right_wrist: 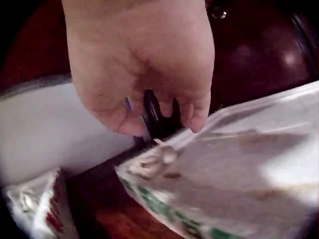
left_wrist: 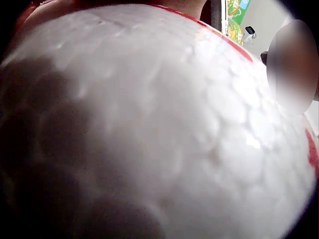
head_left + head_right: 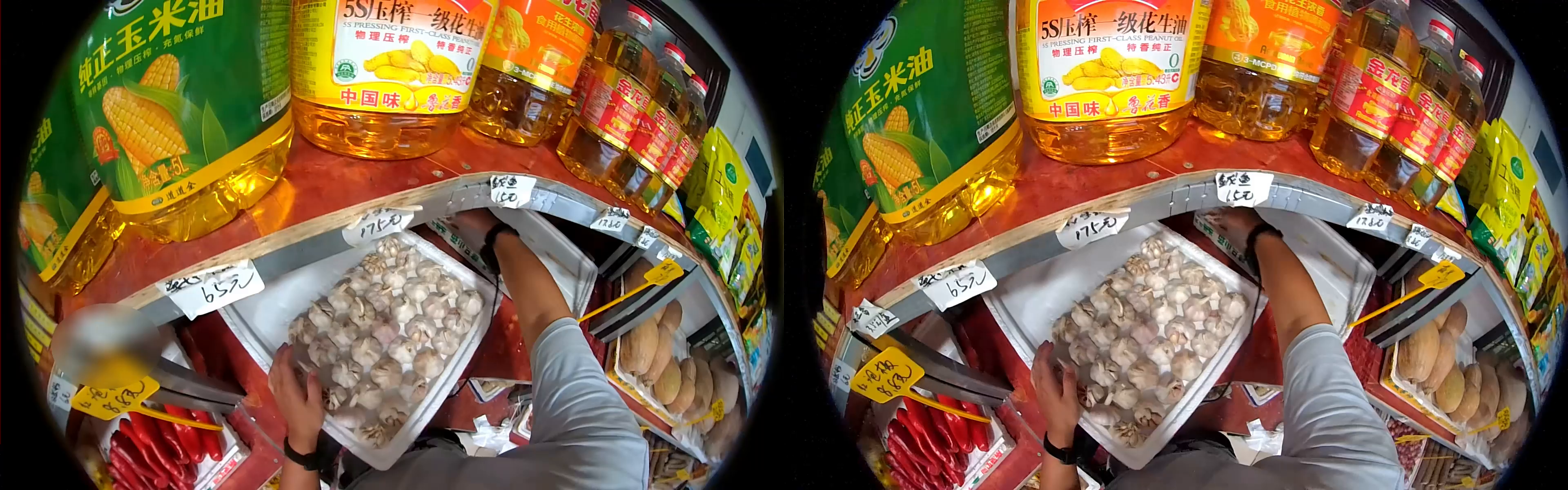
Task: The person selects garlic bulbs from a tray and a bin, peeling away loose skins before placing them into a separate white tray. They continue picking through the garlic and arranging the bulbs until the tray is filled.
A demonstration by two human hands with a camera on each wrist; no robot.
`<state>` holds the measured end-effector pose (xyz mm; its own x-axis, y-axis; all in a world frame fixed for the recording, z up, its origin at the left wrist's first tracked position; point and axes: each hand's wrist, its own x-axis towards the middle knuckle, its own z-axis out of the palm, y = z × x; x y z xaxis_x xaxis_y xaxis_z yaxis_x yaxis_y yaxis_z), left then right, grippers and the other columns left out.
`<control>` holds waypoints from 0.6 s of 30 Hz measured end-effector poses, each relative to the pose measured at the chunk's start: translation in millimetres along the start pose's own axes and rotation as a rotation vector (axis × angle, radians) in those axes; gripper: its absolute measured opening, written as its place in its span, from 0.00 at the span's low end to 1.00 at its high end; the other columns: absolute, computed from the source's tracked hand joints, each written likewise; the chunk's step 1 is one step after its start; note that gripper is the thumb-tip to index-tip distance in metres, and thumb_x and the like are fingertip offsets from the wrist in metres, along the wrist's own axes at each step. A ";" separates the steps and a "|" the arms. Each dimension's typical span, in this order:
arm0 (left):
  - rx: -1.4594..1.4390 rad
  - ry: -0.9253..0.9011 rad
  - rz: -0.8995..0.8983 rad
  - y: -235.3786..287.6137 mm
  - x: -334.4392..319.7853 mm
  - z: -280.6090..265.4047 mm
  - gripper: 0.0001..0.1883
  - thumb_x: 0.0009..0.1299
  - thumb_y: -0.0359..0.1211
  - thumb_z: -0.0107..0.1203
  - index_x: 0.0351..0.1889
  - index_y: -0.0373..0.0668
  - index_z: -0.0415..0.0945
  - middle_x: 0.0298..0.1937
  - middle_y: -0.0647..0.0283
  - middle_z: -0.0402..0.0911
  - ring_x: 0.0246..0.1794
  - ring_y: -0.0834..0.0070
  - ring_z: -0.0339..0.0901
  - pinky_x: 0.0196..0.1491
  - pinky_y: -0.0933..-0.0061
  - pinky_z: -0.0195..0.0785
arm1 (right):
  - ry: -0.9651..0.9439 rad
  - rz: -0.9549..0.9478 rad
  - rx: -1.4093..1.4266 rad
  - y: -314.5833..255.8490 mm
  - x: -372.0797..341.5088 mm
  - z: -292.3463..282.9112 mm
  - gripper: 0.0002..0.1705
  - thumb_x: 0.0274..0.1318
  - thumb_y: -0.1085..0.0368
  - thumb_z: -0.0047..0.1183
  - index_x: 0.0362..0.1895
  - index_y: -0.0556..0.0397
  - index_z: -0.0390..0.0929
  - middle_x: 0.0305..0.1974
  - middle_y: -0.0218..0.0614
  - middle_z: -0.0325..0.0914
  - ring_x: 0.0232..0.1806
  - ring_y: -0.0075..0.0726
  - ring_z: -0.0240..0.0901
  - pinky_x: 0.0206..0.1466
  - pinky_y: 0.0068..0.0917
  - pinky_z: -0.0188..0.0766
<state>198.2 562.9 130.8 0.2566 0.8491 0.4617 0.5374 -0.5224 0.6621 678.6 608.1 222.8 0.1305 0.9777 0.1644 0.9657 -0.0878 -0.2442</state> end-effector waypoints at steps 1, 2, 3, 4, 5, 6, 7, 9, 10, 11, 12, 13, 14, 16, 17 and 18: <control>-0.003 -0.010 -0.004 1.1 0.5 -1.0 0.28 0.68 0.37 0.53 0.65 0.33 0.66 0.66 0.44 0.69 0.67 0.46 0.64 0.70 0.53 0.51 | -0.032 0.176 0.440 -0.6 -1.0 0.4 0.18 0.66 0.71 0.46 0.59 0.58 0.75 0.60 0.37 0.75 0.60 0.32 0.71 0.65 0.25 0.67; -0.006 -0.021 -0.009 1.6 0.9 -1.5 0.28 0.68 0.36 0.53 0.65 0.33 0.66 0.66 0.44 0.69 0.67 0.46 0.64 0.69 0.53 0.51 | -0.036 0.169 0.441 -0.6 -2.6 1.0 0.18 0.66 0.71 0.46 0.59 0.58 0.75 0.60 0.37 0.75 0.60 0.32 0.71 0.65 0.25 0.67; -0.003 -0.017 -0.014 1.7 1.8 -1.4 0.28 0.68 0.36 0.53 0.65 0.33 0.66 0.66 0.44 0.69 0.67 0.46 0.64 0.69 0.53 0.51 | -0.042 0.184 0.420 0.5 -4.0 1.5 0.19 0.68 0.67 0.46 0.59 0.56 0.75 0.62 0.38 0.74 0.62 0.36 0.69 0.67 0.27 0.64; -0.005 -0.022 -0.026 1.8 2.0 -1.1 0.28 0.68 0.37 0.53 0.65 0.33 0.66 0.66 0.44 0.69 0.67 0.46 0.64 0.69 0.53 0.51 | -0.050 0.199 0.398 3.7 -3.4 1.6 0.19 0.69 0.62 0.45 0.60 0.53 0.75 0.63 0.39 0.73 0.65 0.40 0.68 0.69 0.29 0.62; -0.008 -0.029 -0.037 1.9 1.7 -0.6 0.28 0.68 0.37 0.53 0.65 0.33 0.66 0.66 0.44 0.69 0.67 0.46 0.64 0.69 0.53 0.51 | -0.057 0.194 0.400 21.4 2.7 12.4 0.19 0.69 0.62 0.45 0.60 0.53 0.75 0.63 0.39 0.73 0.65 0.40 0.68 0.69 0.29 0.62; -0.005 -0.023 -0.043 1.2 1.0 0.1 0.28 0.68 0.37 0.53 0.65 0.33 0.66 0.66 0.44 0.69 0.67 0.46 0.64 0.69 0.53 0.51 | -0.053 0.125 0.046 47.1 14.1 31.0 0.21 0.69 0.58 0.45 0.61 0.50 0.75 0.64 0.39 0.72 0.66 0.44 0.66 0.71 0.32 0.60; -0.006 -0.014 -0.032 0.0 -0.1 0.5 0.28 0.68 0.37 0.53 0.65 0.33 0.66 0.66 0.44 0.69 0.67 0.46 0.64 0.70 0.53 0.51 | -0.044 0.050 -0.308 51.1 22.3 35.4 0.23 0.69 0.53 0.45 0.62 0.46 0.75 0.66 0.39 0.71 0.68 0.47 0.64 0.73 0.34 0.59; -0.004 0.006 -0.026 0.0 -0.3 1.9 0.28 0.67 0.36 0.54 0.64 0.33 0.66 0.66 0.44 0.69 0.67 0.46 0.63 0.70 0.53 0.51 | 0.088 0.067 -0.495 28.7 14.6 22.7 0.24 0.66 0.48 0.43 0.59 0.43 0.77 0.63 0.37 0.74 0.64 0.50 0.68 0.69 0.43 0.62; -0.015 0.002 -0.038 0.0 -0.2 1.6 0.28 0.67 0.36 0.54 0.64 0.33 0.66 0.67 0.44 0.69 0.67 0.46 0.63 0.69 0.53 0.51 | 0.081 0.082 -0.482 29.4 19.7 23.9 0.23 0.66 0.48 0.44 0.58 0.43 0.77 0.62 0.37 0.74 0.63 0.50 0.69 0.68 0.43 0.63; -0.024 -0.004 -0.052 -0.3 -1.0 0.7 0.28 0.67 0.35 0.54 0.64 0.33 0.66 0.67 0.44 0.68 0.67 0.47 0.63 0.69 0.53 0.52 | 0.059 0.100 -0.450 36.6 27.0 31.8 0.23 0.67 0.49 0.44 0.58 0.43 0.77 0.61 0.37 0.75 0.62 0.50 0.69 0.67 0.43 0.63; -0.017 -0.001 -0.059 -0.8 -1.4 0.4 0.28 0.67 0.35 0.54 0.64 0.33 0.66 0.67 0.44 0.68 0.67 0.47 0.63 0.69 0.53 0.52 | 0.039 0.114 -0.418 40.0 31.2 36.7 0.22 0.67 0.49 0.44 0.57 0.44 0.77 0.61 0.37 0.75 0.61 0.49 0.70 0.67 0.42 0.64; -0.018 0.009 -0.050 -1.2 -1.8 0.6 0.28 0.67 0.35 0.54 0.64 0.33 0.67 0.67 0.44 0.69 0.67 0.47 0.64 0.69 0.54 0.52 | 0.025 0.121 -0.396 43.3 35.3 42.3 0.22 0.67 0.49 0.44 0.57 0.44 0.77 0.60 0.37 0.76 0.61 0.49 0.70 0.66 0.42 0.65; -0.023 0.017 -0.037 -0.8 -1.4 1.5 0.27 0.67 0.35 0.54 0.64 0.33 0.67 0.67 0.44 0.69 0.67 0.47 0.64 0.69 0.54 0.52 | 0.014 0.123 -0.378 47.7 37.2 46.5 0.22 0.67 0.50 0.44 0.56 0.44 0.77 0.59 0.38 0.76 0.60 0.49 0.71 0.65 0.42 0.65; -0.019 0.016 -0.045 2.2 0.0 1.5 0.27 0.67 0.35 0.54 0.63 0.34 0.68 0.66 0.45 0.69 0.67 0.47 0.64 0.69 0.54 0.53 | -0.004 0.118 -0.335 48.1 36.3 47.6 0.21 0.67 0.50 0.44 0.55 0.45 0.78 0.58 0.38 0.77 0.58 0.48 0.72 0.63 0.41 0.67; -0.013 0.018 -0.052 3.1 -0.1 0.4 0.26 0.67 0.35 0.54 0.62 0.34 0.69 0.66 0.45 0.69 0.67 0.47 0.65 0.69 0.54 0.53 | -0.017 0.114 -0.302 47.9 34.7 47.2 0.20 0.67 0.51 0.44 0.55 0.46 0.78 0.57 0.38 0.77 0.57 0.48 0.72 0.62 0.41 0.67; -0.010 0.017 -0.057 2.5 -0.4 0.3 0.26 0.67 0.35 0.54 0.62 0.34 0.69 0.66 0.45 0.69 0.67 0.47 0.65 0.69 0.54 0.53 | -0.028 0.107 -0.272 44.1 32.3 45.6 0.20 0.67 0.51 0.44 0.54 0.46 0.78 0.56 0.38 0.78 0.56 0.47 0.73 0.62 0.40 0.68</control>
<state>199.7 561.3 132.1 0.2118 0.8760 0.4333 0.5424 -0.4741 0.6935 715.2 644.5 173.8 0.2325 0.9647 0.1238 0.9719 -0.2351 0.0072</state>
